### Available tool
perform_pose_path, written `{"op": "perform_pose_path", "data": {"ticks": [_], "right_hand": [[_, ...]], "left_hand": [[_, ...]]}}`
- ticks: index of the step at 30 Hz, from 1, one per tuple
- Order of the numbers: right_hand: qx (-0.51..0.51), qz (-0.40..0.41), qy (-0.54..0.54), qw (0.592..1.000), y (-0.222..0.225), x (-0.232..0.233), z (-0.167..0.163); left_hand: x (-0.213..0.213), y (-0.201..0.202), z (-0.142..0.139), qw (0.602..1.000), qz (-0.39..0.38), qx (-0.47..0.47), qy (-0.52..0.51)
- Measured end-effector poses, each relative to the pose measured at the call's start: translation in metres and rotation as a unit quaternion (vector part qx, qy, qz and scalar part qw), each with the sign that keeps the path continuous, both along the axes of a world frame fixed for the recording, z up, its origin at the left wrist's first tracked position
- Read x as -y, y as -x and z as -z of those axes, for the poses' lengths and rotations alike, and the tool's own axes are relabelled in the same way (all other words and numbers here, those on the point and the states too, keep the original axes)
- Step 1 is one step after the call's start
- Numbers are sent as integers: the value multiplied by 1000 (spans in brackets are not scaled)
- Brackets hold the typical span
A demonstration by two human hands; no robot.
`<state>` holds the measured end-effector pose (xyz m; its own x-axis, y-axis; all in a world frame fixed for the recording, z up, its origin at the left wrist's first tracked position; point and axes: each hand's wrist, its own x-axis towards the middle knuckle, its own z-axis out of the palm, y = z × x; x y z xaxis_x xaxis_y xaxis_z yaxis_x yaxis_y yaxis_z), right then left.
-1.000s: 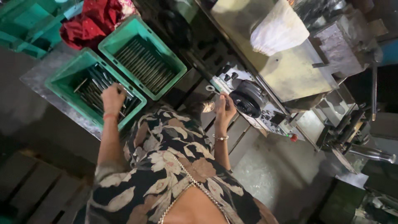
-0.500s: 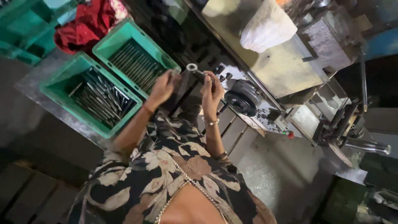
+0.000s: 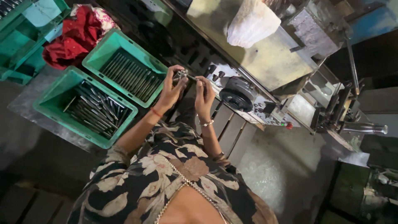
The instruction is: The person repeatedly picks metal rods from a green crate, presses each rod against a rotating grinding wheel, and returns the rod to the crate. The cycle of pick, grind, and return is performed continuously throughout the clip.
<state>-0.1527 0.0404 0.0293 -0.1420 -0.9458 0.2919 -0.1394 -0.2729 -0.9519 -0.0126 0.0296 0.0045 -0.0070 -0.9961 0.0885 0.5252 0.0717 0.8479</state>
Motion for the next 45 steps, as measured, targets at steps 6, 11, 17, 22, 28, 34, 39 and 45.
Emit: {"op": "perform_pose_path", "data": {"ticks": [6,11,17,22,28,34,39,45], "right_hand": [[290,-120,-397,863,22,8,8],[344,-218,-472,782,26,19,10],[-2,-179,-114,977,28,31,4],[-308,-158,180,921,38,38,-4],[-255,-139,164,943,41,29,-14],[-280,-192,138,931,70,22,-20],[-154,-116,30,981,64,18,1],[339,-54,-140,929,87,9,-3]], "left_hand": [[10,-39,-14,876,-46,358,320],[16,-62,-43,789,-11,488,372],[23,-43,-71,986,32,159,23],[22,-33,-75,963,183,-18,-196],[5,-14,-80,995,7,101,10],[-12,1,-81,995,-27,89,36],[-11,9,-94,982,-57,175,32],[9,-14,-119,964,-119,160,175]]}}
